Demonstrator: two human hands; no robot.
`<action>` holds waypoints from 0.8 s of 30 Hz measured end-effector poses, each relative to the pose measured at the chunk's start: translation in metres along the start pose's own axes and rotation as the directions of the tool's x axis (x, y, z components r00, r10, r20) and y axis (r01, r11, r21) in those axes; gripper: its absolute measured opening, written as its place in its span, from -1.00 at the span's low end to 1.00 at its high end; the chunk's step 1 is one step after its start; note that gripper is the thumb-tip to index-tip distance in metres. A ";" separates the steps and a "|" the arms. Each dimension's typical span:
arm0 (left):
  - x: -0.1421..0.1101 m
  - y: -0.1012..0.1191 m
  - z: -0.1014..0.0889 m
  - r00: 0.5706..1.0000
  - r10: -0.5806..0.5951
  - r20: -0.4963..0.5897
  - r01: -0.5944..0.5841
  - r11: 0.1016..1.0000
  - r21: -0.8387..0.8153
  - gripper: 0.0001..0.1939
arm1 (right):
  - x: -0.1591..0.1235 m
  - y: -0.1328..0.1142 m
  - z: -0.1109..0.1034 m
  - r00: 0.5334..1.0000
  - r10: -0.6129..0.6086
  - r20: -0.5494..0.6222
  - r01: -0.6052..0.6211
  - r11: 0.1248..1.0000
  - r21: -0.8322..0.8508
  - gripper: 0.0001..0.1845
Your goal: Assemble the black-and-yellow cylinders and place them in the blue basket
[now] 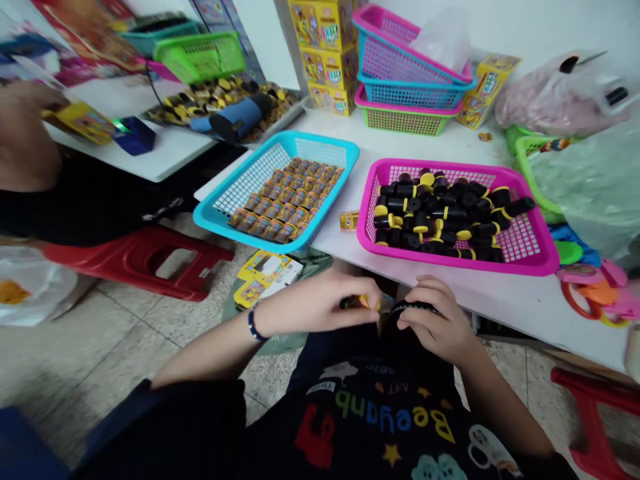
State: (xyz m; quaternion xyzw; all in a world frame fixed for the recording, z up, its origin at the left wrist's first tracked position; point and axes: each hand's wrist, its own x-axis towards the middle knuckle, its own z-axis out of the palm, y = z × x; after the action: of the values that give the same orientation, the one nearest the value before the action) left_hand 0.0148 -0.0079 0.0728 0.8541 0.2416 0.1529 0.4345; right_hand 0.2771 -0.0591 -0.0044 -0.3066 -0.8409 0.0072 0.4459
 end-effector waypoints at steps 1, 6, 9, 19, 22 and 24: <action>0.002 -0.002 -0.013 0.999 -0.016 -0.037 0.019 0.998 0.063 -0.83 | -0.002 0.002 -0.003 1.000 0.013 0.000 -0.013 1.000 -0.009 -0.84; 0.036 -0.040 -0.109 0.870 -0.099 -0.484 0.322 0.856 0.404 -0.85 | -0.024 0.012 -0.018 0.994 0.110 0.000 -0.110 0.994 -0.028 -0.90; 0.066 -0.079 -0.166 0.746 -0.238 -0.622 0.557 0.735 0.387 -0.71 | -0.040 0.011 -0.021 0.987 0.161 0.017 -0.161 0.987 -0.011 -0.92; 0.102 -0.152 -0.202 0.629 -0.563 -0.536 0.770 0.546 0.331 -0.63 | -0.068 0.001 -0.024 0.966 0.193 0.174 -0.191 0.981 -0.028 -0.94; 0.101 -0.145 -0.197 0.646 -0.556 -0.523 0.755 0.568 0.328 -0.56 | -0.067 0.003 -0.024 0.959 0.198 0.202 -0.199 0.980 -0.016 -0.94; 0.095 -0.128 -0.187 0.673 -0.486 -0.558 0.719 0.605 0.341 -0.46 | -0.063 0.003 -0.024 0.953 0.188 0.236 -0.193 0.981 -0.001 -0.92</action>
State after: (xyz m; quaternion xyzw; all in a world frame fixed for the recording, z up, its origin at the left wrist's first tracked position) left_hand -0.0294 0.2338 0.0810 0.7495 0.6395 0.0946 0.1425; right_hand 0.3228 -0.0955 -0.0381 -0.3782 -0.8541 0.0956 0.3439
